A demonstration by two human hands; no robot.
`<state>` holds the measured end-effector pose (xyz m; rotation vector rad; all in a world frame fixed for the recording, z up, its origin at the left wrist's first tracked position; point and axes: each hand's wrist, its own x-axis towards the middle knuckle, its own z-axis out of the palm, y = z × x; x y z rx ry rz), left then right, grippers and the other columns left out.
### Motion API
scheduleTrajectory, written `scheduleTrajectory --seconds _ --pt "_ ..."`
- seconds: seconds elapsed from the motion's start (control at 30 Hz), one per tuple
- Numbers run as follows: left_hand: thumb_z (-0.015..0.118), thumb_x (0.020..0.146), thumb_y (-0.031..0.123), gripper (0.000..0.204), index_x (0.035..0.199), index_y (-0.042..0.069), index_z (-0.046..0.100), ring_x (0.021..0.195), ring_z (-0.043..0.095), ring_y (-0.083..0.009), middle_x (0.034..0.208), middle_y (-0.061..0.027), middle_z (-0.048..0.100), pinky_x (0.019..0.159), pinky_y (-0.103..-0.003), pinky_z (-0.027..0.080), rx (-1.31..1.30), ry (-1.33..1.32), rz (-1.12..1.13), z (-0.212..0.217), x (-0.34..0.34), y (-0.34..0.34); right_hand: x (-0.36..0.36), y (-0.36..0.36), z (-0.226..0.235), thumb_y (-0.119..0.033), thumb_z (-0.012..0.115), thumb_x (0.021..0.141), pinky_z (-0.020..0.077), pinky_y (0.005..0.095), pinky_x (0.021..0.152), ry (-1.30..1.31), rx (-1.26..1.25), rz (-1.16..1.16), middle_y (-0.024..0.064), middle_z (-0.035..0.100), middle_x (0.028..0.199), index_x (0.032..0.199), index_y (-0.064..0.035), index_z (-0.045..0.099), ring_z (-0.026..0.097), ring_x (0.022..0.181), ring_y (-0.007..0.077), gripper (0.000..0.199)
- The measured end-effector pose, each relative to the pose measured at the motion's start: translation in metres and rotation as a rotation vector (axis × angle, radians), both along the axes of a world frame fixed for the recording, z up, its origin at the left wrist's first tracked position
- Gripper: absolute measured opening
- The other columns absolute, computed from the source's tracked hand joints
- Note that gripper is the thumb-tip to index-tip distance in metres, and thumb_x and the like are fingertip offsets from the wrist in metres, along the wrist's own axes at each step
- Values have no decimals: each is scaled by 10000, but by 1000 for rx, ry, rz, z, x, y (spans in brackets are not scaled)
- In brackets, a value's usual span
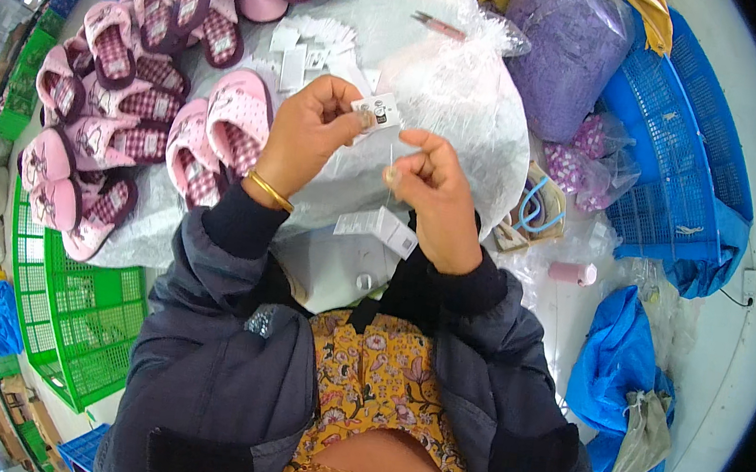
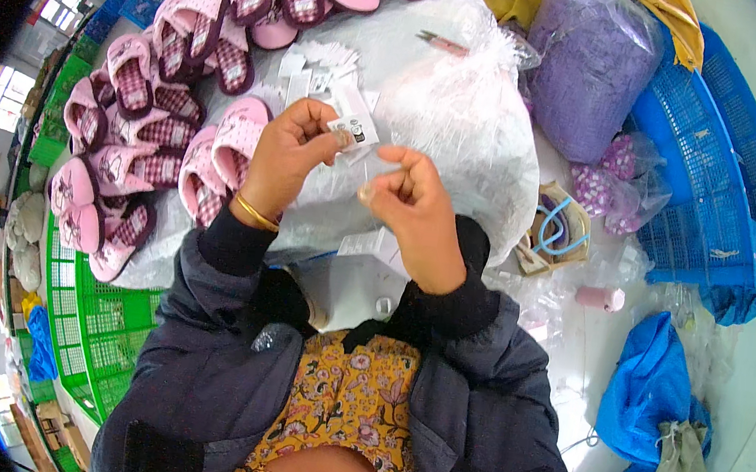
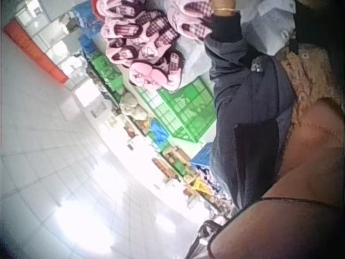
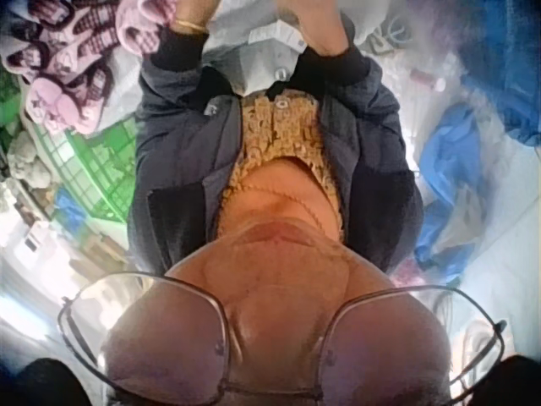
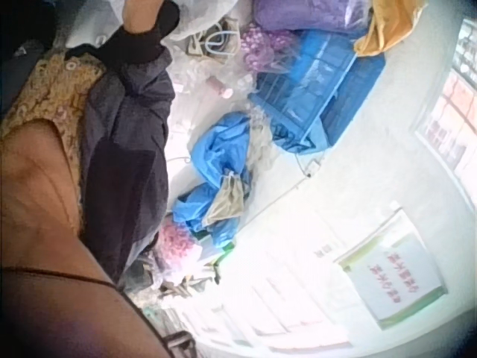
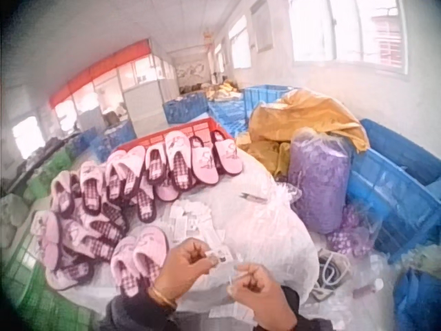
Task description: The person repeatedly picks up small white tags, folds them, and attaches them to pairs of pink and maroon slippers on a table. The person handles the slippers and tags one at a time, placing the tagged pairs back on the table.
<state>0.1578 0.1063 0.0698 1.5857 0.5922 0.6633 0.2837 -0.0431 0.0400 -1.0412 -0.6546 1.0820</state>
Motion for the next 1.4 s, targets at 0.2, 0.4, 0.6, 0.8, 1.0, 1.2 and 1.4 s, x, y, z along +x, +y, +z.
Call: scheduleTrajectory --seconds 0.2,0.4,0.6,0.8,1.0,1.2,1.4 --pt "662 864 20 128 940 39 561 743 594 -89 853 -26 645 700 -226 481 -172 -89 96 -22 -39 -44 -26 -6 4 -33 664 861 416 215 732 41 -12 21 11 588 890 1267 19 468 524 800 68 453" --pt "676 856 9 139 949 17 574 737 573 -60 856 -2 614 672 -203 474 -138 -115 110 -23 -54 -54 -38 -11 5 -16 654 858 418 218 717 24 -20 1 17 593 862 1249 33 474 523 776 71 434" --pt "642 880 9 120 974 31 572 771 598 -80 884 -25 657 719 -222 488 -62 -72 83 -31 -64 -58 -43 -13 4 -15 651 859 419 213 705 -4 -26 45 12 589 866 1229 39 484 517 770 63 410" --pt "651 882 18 114 973 28 582 773 598 -74 882 -15 649 715 -214 486 -59 -58 92 -31 -67 -61 -43 -13 -1 -17 648 861 417 208 701 9 -24 53 10 582 867 1201 32 495 513 765 62 377" --pt "674 865 11 138 983 16 603 803 587 -71 924 -20 653 727 -218 483 60 -32 82 -34 -72 -65 -43 -13 -7 -20 641 864 411 204 689 10 -18 66 4 582 871 1108 21 549 511 758 62 264" --pt "688 875 74 118 959 14 631 883 595 -104 997 -19 662 823 -256 475 279 25 -165 -22 -84 -65 -39 -19 -9 -31 627 877 424 204 685 -61 -41 133 -1 598 873 1021 6 589 525 760 52 153" --pt "654 915 145 130 950 23 624 839 550 -74 890 9 630 775 -246 453 67 192 -135 -41 -85 -59 -45 -22 -20 -38 644 868 463 213 713 -199 -92 213 12 631 919 999 12 605 556 799 52 146"
